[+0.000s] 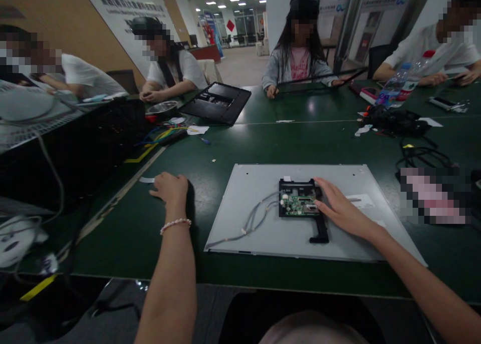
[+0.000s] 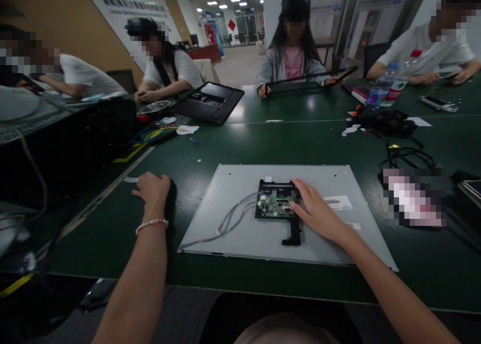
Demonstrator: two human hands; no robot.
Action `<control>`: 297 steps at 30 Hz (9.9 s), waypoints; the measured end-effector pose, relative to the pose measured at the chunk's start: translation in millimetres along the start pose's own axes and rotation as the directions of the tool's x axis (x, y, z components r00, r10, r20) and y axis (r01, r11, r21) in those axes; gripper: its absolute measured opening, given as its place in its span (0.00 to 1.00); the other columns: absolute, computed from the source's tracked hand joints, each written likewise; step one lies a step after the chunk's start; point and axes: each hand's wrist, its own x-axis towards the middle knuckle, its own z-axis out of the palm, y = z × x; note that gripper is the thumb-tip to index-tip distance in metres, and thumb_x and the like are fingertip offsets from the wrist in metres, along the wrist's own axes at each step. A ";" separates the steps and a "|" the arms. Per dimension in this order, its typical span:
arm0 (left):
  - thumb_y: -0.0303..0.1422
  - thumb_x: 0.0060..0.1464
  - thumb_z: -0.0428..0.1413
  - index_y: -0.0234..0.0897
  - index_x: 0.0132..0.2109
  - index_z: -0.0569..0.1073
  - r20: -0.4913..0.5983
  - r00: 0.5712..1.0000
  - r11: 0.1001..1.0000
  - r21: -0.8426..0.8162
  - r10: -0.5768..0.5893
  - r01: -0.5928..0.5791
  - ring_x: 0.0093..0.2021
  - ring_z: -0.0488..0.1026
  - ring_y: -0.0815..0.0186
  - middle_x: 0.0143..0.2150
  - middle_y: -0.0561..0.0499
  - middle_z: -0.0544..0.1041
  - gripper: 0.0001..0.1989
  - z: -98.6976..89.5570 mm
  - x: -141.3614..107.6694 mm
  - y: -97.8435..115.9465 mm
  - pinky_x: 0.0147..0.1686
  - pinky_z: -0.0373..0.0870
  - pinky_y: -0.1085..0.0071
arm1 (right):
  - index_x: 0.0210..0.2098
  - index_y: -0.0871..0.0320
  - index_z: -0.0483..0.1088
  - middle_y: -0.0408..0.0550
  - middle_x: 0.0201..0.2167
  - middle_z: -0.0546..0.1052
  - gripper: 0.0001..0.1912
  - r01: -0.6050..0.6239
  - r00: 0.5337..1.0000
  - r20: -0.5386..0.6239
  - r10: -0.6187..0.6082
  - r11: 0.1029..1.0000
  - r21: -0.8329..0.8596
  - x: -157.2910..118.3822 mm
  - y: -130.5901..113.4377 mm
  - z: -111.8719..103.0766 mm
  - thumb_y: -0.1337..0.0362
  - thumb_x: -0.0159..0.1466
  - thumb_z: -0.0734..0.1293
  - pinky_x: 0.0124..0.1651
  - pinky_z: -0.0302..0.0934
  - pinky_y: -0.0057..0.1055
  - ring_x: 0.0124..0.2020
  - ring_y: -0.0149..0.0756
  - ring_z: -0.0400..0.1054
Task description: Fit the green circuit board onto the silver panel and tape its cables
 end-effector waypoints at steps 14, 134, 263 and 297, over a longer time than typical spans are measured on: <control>0.26 0.61 0.44 0.33 0.50 0.73 -0.294 0.818 0.849 -0.037 0.494 -0.527 0.47 0.72 0.58 0.45 0.43 0.77 0.17 -78.3 -71.1 77.0 0.56 0.61 0.60 | 0.69 0.47 0.40 0.51 0.67 0.55 0.31 0.000 0.999 -0.033 0.001 0.999 0.033 -8.4 -6.6 -5.3 0.54 0.69 0.55 0.68 0.46 0.52 0.68 0.46 0.48; 0.29 0.60 0.51 0.34 0.63 0.62 0.072 0.885 0.867 -0.248 0.461 -0.432 0.46 0.76 0.56 0.51 0.41 0.77 0.24 -45.3 -251.3 99.8 0.54 0.66 0.56 | 0.46 0.66 0.72 0.59 0.45 0.79 0.14 0.610 0.790 0.230 -0.569 0.766 -0.201 14.5 -108.3 50.4 0.65 0.67 0.59 0.56 0.62 0.38 0.47 0.42 0.73; 0.26 0.61 0.46 0.32 0.60 0.66 0.179 0.774 0.788 -0.253 0.608 -0.561 0.64 0.62 0.57 0.61 0.40 0.68 0.21 -54.9 -298.8 133.7 0.61 0.58 0.52 | 0.60 0.56 0.65 0.60 0.64 0.62 0.24 0.070 0.989 0.145 -0.030 0.958 -0.278 5.0 -79.6 30.2 0.56 0.67 0.58 0.56 0.62 0.55 0.67 0.63 0.48; 0.47 0.63 0.37 0.24 0.44 0.70 0.254 0.940 0.907 0.295 0.228 -0.300 0.42 0.73 0.49 0.40 0.32 0.74 0.29 -83.3 -83.8 2.8 0.37 0.65 0.60 | 0.64 0.53 0.58 0.59 0.68 0.54 0.28 0.052 0.984 0.179 0.000 0.957 -0.285 21.9 -95.0 50.0 0.50 0.68 0.55 0.59 0.56 0.53 0.69 0.59 0.43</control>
